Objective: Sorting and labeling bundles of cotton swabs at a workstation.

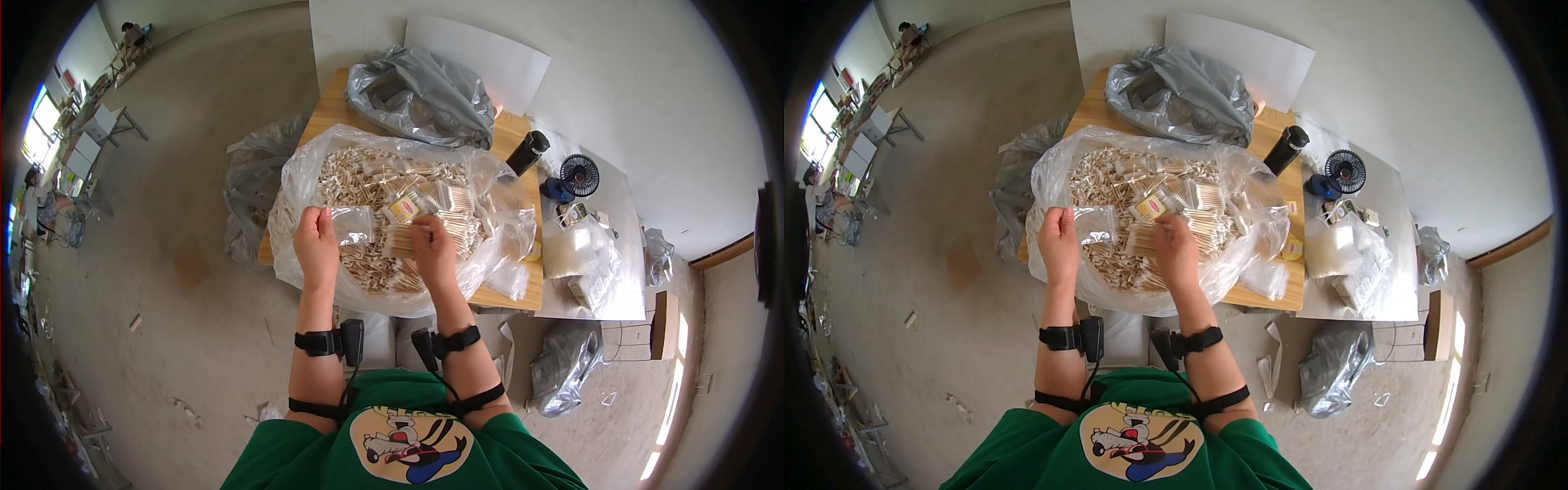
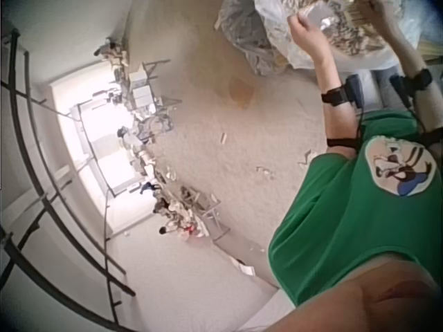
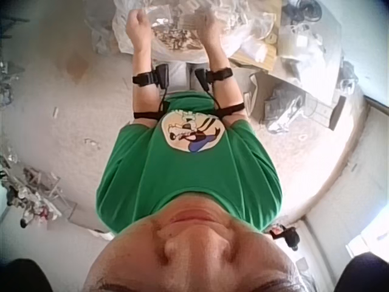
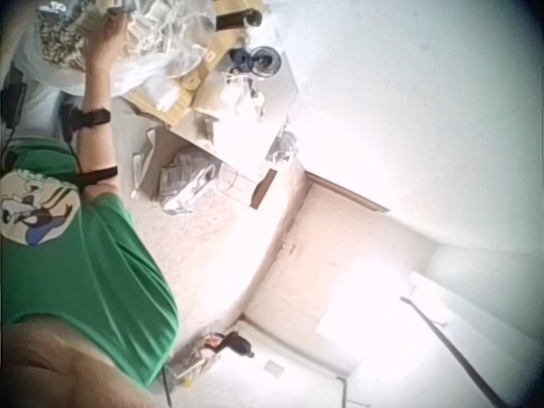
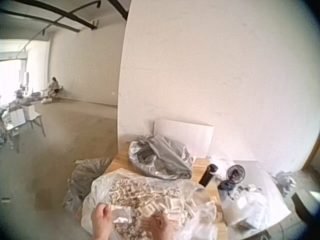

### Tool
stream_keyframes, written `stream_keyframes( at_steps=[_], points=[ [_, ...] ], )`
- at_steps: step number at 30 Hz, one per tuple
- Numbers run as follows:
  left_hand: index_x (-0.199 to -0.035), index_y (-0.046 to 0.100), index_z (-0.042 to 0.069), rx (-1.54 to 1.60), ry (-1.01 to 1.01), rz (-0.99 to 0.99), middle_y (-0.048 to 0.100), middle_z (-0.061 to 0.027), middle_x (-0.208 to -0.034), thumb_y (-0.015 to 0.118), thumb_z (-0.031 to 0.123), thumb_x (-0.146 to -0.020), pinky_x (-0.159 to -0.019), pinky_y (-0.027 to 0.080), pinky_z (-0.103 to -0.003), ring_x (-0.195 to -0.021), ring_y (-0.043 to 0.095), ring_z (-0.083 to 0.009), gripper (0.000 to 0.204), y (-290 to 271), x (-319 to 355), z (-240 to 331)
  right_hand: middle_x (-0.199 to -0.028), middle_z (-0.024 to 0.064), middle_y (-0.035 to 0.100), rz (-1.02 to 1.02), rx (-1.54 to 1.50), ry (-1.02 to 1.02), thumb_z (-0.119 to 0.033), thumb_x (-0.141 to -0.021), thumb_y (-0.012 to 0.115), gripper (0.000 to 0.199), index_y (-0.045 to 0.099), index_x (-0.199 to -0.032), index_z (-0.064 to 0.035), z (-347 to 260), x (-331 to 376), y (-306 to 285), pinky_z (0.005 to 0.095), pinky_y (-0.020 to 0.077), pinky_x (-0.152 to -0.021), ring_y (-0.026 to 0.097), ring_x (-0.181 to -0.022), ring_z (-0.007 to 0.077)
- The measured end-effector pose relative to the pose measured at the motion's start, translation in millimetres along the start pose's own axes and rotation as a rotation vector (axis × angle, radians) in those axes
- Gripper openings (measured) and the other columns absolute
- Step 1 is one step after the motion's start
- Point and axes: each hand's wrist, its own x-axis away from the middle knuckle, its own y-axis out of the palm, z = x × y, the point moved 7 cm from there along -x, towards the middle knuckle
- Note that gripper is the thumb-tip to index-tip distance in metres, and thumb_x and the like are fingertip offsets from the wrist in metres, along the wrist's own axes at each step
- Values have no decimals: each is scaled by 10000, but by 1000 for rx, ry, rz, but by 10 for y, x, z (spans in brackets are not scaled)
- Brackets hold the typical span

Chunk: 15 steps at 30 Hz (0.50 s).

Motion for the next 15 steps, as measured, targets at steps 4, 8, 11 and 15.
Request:
stream_keyframes(
  at_steps=[4, 8, 11, 15],
  points=[
    [-804, 511, 15, 6, -20, 35, 479, -95, -614, 538, 192, -931, -524, 371, -311, -533, 403, -179, 219, -118, -20, -30, -868, 137, 593, -188, 79, -202, -64, -821, 588, 113, 632, -916, -22, -276, 49, 303, 365, 470, -650, 595, -742, 309],
    [-798, 511, 14, 44, -16, 80, 478, -74, -620, 536, 193, -933, -531, 366, -300, -550, 399, -155, 226, -237, -40, 4, -922, 137, 604, -227, 63, -269, -5, -781, 582, 169, 654, -933, -17, -360, 42, 390, 368, 487, -705, 606, -810, 318],
    [-794, 512, 15, 20, -28, 102, 470, -65, -629, 531, 197, -937, -538, 363, -286, -564, 397, -139, 232, -289, -42, 14, -953, 133, 613, -243, 43, -330, 20, -760, 570, 214, 657, -953, -15, -384, 52, 390, 365, 490, -730, 606, -838, 320],
    [-783, 510, 11, 42, -28, 129, 461, -33, -628, 531, 204, -939, -535, 353, -266, -573, 386, -103, 250, -346, -49, -13, -968, 132, 617, -239, 55, -371, 31, -749, 577, 243, 667, -965, -33, -363, 63, 375, 365, 488, -767, 606, -883, 308]
  ],
)
